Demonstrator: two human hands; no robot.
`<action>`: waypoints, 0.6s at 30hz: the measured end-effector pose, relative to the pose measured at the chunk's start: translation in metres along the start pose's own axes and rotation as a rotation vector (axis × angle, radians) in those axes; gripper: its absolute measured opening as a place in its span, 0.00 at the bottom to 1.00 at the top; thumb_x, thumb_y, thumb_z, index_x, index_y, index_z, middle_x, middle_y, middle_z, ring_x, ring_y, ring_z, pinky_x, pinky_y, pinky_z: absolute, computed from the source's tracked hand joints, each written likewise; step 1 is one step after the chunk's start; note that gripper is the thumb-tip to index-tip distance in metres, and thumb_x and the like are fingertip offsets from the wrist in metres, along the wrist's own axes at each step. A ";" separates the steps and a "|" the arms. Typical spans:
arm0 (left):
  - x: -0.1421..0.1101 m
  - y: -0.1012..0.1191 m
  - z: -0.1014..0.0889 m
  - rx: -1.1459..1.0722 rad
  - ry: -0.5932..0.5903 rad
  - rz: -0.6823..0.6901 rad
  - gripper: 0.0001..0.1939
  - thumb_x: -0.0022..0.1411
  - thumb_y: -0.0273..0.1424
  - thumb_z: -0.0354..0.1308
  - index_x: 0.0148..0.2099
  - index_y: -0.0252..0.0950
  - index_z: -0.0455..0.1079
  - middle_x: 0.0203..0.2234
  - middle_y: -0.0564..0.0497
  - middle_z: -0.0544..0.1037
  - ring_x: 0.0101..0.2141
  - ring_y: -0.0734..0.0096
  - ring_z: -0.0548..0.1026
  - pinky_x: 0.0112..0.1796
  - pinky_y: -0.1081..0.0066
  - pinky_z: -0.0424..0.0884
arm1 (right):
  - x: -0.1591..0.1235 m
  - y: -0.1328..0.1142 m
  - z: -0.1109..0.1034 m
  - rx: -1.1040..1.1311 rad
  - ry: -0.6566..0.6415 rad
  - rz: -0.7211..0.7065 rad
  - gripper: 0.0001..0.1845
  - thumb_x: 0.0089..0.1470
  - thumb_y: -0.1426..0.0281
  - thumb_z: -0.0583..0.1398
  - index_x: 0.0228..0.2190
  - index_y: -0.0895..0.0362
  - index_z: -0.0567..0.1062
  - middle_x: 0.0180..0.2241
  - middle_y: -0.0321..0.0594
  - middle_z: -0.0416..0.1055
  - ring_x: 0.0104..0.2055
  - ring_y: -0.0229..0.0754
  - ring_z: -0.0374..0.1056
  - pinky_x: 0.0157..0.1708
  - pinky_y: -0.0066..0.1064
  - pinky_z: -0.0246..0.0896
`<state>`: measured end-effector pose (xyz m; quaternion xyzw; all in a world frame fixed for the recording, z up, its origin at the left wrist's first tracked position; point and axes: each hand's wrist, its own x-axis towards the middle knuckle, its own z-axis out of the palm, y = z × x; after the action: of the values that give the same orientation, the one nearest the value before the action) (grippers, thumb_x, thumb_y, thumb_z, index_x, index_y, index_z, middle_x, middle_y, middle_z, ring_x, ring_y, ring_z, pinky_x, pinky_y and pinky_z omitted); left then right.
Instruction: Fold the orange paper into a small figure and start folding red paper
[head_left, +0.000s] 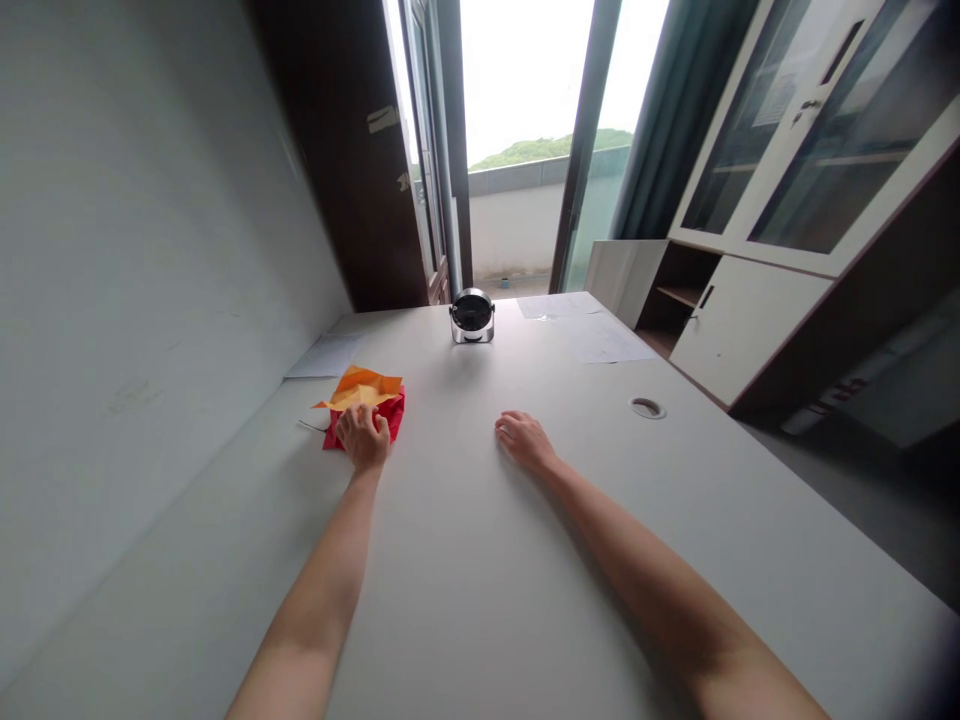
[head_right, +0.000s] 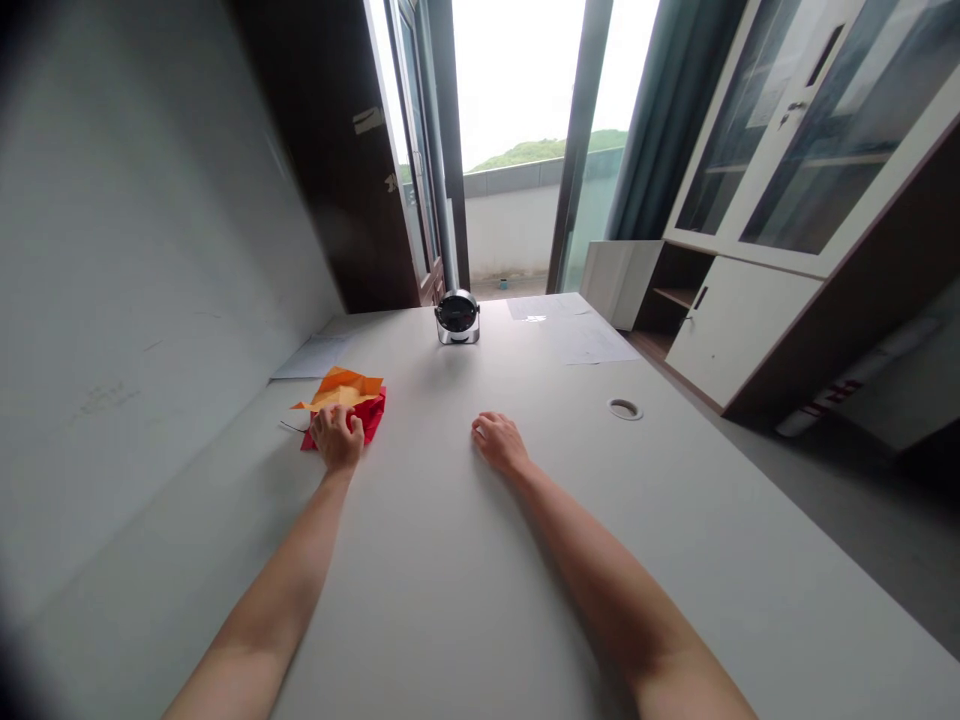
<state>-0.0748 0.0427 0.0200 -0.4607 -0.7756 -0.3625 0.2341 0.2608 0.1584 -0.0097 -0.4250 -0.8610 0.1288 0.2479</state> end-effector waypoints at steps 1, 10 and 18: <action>0.000 -0.001 0.002 0.003 -0.011 0.022 0.12 0.63 0.32 0.53 0.46 0.37 0.73 0.54 0.39 0.70 0.57 0.47 0.65 0.59 0.47 0.55 | 0.000 0.001 0.000 0.006 0.003 0.002 0.11 0.61 0.67 0.56 0.41 0.50 0.78 0.52 0.41 0.73 0.55 0.46 0.66 0.56 0.37 0.57; 0.001 -0.006 0.009 0.035 -0.082 -0.004 0.20 0.63 0.31 0.51 0.57 0.35 0.68 0.48 0.40 0.76 0.51 0.50 0.71 0.56 0.51 0.59 | -0.001 0.001 0.002 0.027 0.010 0.010 0.11 0.62 0.66 0.57 0.41 0.50 0.78 0.52 0.41 0.73 0.55 0.46 0.66 0.56 0.38 0.57; -0.018 0.044 -0.003 -0.141 -0.312 0.222 0.14 0.66 0.30 0.49 0.49 0.39 0.73 0.46 0.43 0.75 0.50 0.51 0.70 0.55 0.52 0.62 | -0.002 -0.002 -0.003 -0.023 -0.018 0.011 0.12 0.62 0.65 0.55 0.42 0.50 0.78 0.53 0.42 0.72 0.55 0.46 0.66 0.56 0.39 0.58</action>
<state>-0.0275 0.0439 0.0243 -0.6092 -0.7196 -0.3120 0.1171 0.2617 0.1554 -0.0072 -0.4316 -0.8622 0.1240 0.2345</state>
